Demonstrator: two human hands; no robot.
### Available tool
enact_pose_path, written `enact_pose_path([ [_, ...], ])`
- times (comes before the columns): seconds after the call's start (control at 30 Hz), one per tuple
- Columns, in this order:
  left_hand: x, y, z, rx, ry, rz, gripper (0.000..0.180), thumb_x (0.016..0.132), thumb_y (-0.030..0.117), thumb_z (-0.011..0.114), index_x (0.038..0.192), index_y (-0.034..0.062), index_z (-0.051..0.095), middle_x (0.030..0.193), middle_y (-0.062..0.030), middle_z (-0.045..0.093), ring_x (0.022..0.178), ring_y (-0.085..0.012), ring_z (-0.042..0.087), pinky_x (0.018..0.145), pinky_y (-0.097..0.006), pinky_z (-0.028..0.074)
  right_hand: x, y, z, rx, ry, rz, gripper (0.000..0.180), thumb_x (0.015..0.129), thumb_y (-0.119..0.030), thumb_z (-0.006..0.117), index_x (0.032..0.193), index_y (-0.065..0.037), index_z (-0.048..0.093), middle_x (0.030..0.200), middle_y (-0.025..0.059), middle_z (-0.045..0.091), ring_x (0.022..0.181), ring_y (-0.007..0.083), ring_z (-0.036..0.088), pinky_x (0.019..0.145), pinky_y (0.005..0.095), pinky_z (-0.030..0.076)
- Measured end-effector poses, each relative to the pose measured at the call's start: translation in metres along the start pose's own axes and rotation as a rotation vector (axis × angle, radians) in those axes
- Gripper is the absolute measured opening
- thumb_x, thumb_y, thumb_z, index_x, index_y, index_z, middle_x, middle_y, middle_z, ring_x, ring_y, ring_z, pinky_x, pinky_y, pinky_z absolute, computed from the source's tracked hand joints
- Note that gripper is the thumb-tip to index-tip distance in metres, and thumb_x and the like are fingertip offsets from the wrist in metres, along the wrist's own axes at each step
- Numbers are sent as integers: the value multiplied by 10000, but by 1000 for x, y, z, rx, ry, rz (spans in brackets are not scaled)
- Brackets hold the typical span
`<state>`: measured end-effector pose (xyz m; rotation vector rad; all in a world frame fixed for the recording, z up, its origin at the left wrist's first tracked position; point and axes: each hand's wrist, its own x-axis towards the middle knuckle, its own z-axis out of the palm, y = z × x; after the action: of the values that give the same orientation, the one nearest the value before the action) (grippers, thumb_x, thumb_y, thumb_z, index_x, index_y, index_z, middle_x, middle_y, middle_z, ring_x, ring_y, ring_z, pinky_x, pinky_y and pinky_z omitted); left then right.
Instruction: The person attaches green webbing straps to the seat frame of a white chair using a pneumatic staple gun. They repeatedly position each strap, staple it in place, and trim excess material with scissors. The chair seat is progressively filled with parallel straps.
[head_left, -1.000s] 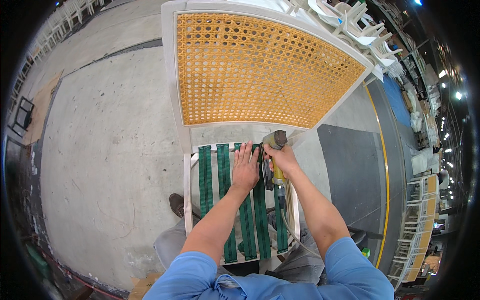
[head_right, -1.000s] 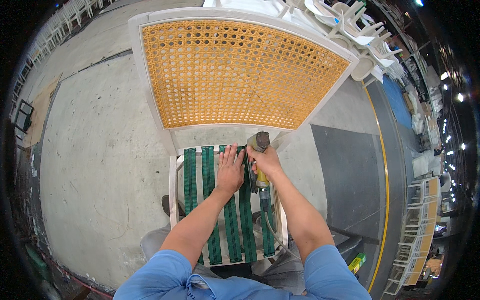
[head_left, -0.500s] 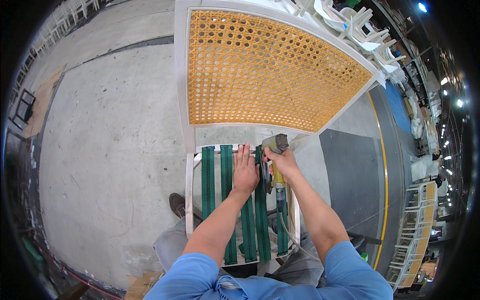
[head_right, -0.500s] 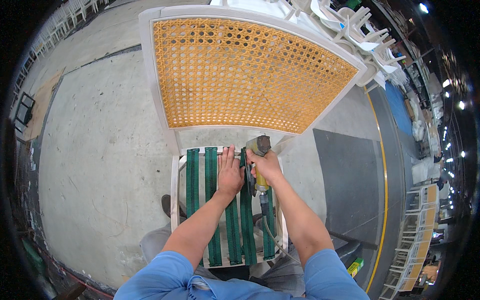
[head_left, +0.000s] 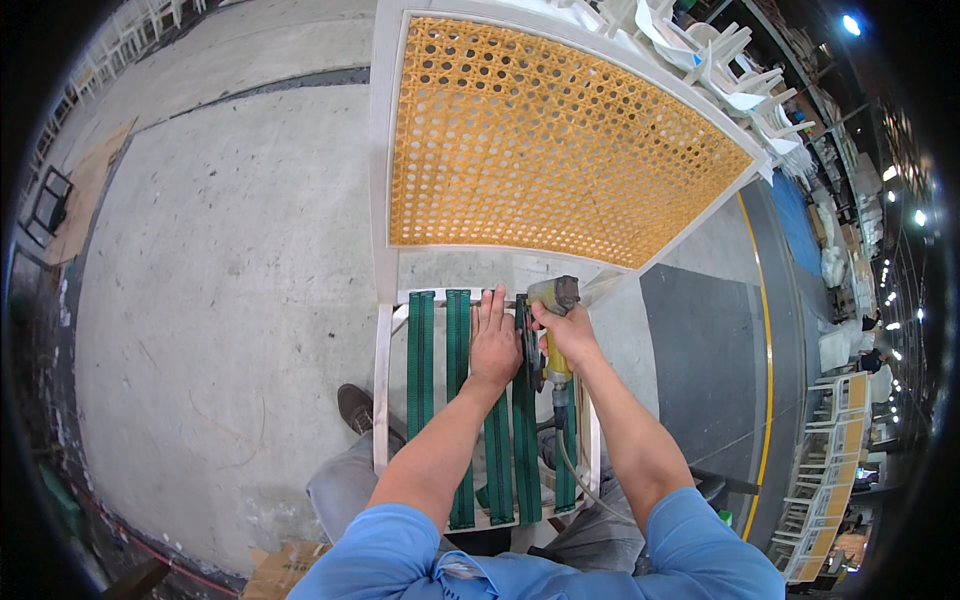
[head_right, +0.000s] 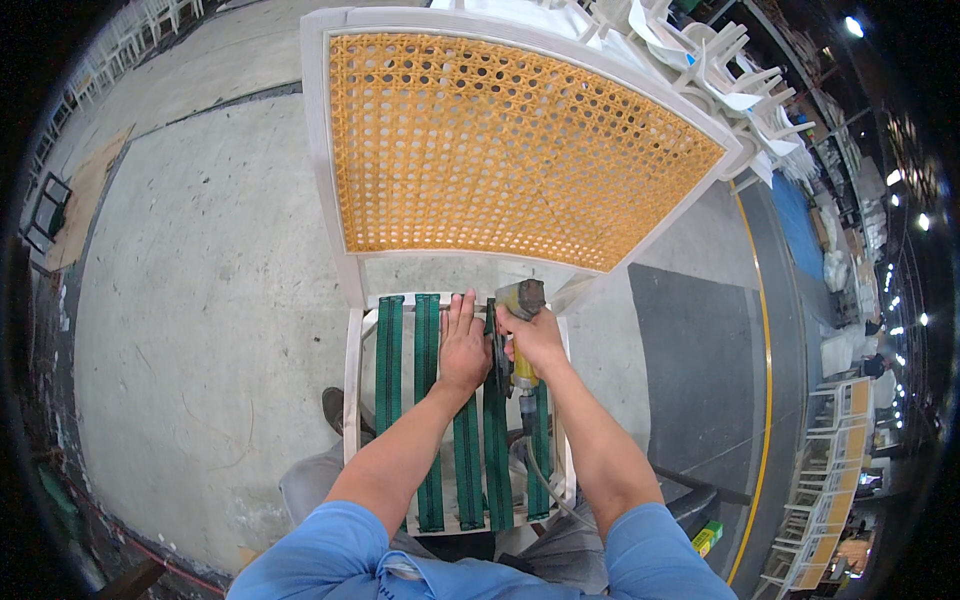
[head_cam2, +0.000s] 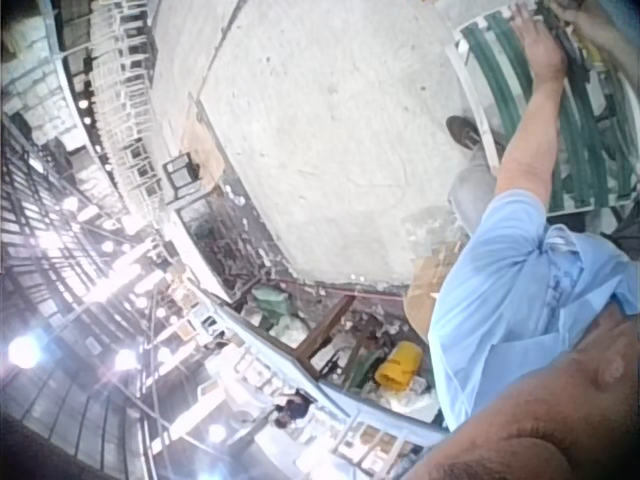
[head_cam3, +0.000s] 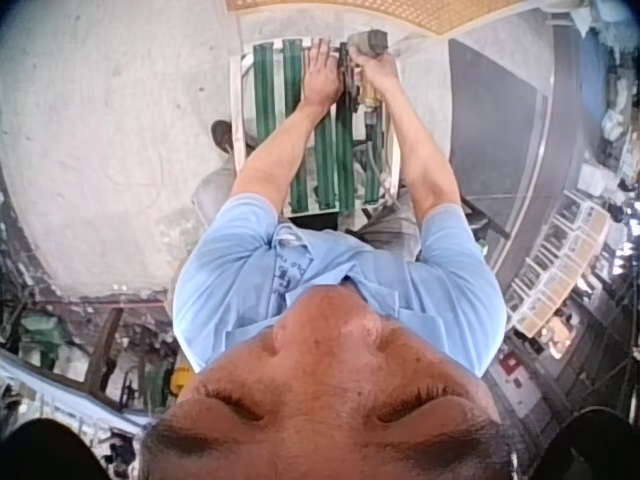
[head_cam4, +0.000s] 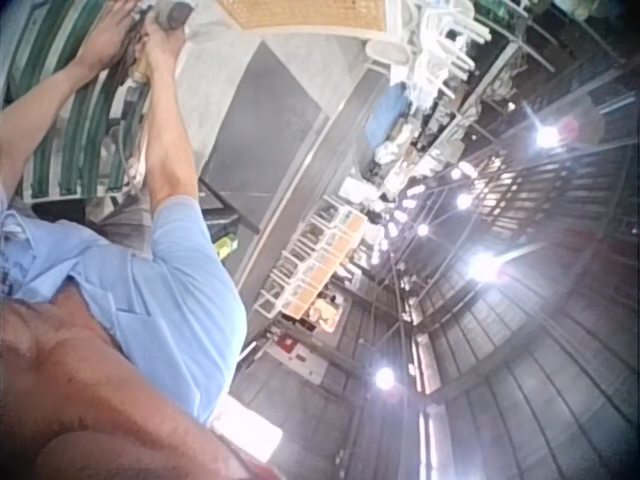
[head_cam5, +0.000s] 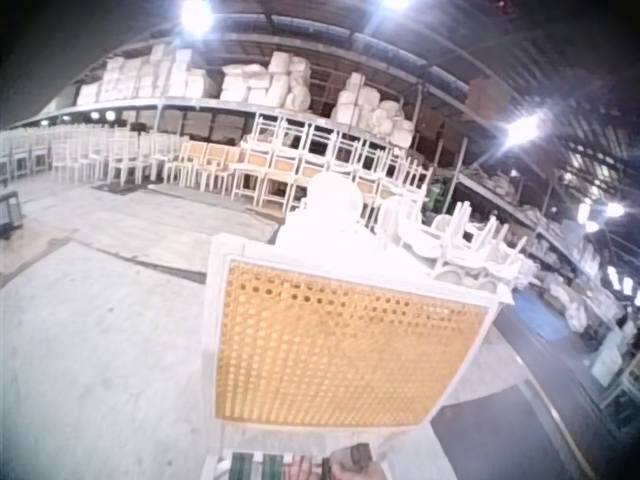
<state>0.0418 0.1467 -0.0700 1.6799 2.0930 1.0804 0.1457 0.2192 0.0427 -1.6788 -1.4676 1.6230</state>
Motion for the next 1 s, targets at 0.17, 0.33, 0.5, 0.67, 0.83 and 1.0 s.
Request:
enact_pose_path([
  [0.17, 1, 3, -1, -22, -11, -4, 295, 902, 115, 677, 1149, -31, 609, 1681, -194, 274, 1560, -413, 239, 1245, -583, 246, 0, 6, -8, 27, 44, 8, 291, 967, -319, 762, 950, -39, 687, 771, 41, 674, 478, 140, 556, 417, 311, 449],
  [0.33, -2, -7, 0, -2, 42, -3, 240, 907, 125, 686, 1087, -18, 617, 1682, -193, 274, 1558, -431, 233, 1240, -599, 245, -1, 0, -3, 28, 48, 7, 315, 969, -339, 759, 915, -40, 674, 758, 38, 665, 471, 137, 551, 411, 313, 445],
  [0.5, 1, 8, 2, -26, 30, 19, 259, 916, 188, 709, 1064, -9, 629, 1668, -196, 305, 1550, -431, 248, 1239, -603, 243, -8, 1, -31, -2, 45, 0, 317, 972, -338, 753, 953, -30, 682, 783, 43, 668, 498, 140, 566, 431, 313, 455],
  [0.67, -1, 2, -4, 27, 29, 4, 322, 908, 265, 733, 1072, 1, 650, 1674, -177, 306, 1561, -394, 238, 1256, -582, 210, -85, -15, -83, 109, 100, -28, 338, 974, -329, 751, 1070, -14, 673, 822, 57, 676, 538, 149, 597, 468, 318, 480],
  [0.83, 6, 22, 4, 90, -110, -4, 312, 865, 242, 759, 1051, 3, 684, 1683, -207, 277, 1564, -440, 213, 1256, -616, 164, -249, -2, -216, 131, 399, 105, 441, 943, -361, 786, 1155, -1, 642, 908, 73, 669, 581, 168, 620, 513, 329, 514],
  [1.0, 40, 43, 26, 565, -284, -30, 509, 944, 388, 559, 1122, -50, 748, 1436, -238, 583, 1429, -388, 452, 1231, -535, 268, -400, 65, -312, 99, 811, 125, 352, 969, -294, 756, 1177, -34, 642, 959, 46, 661, 650, 165, 625, 547, 329, 524],
])
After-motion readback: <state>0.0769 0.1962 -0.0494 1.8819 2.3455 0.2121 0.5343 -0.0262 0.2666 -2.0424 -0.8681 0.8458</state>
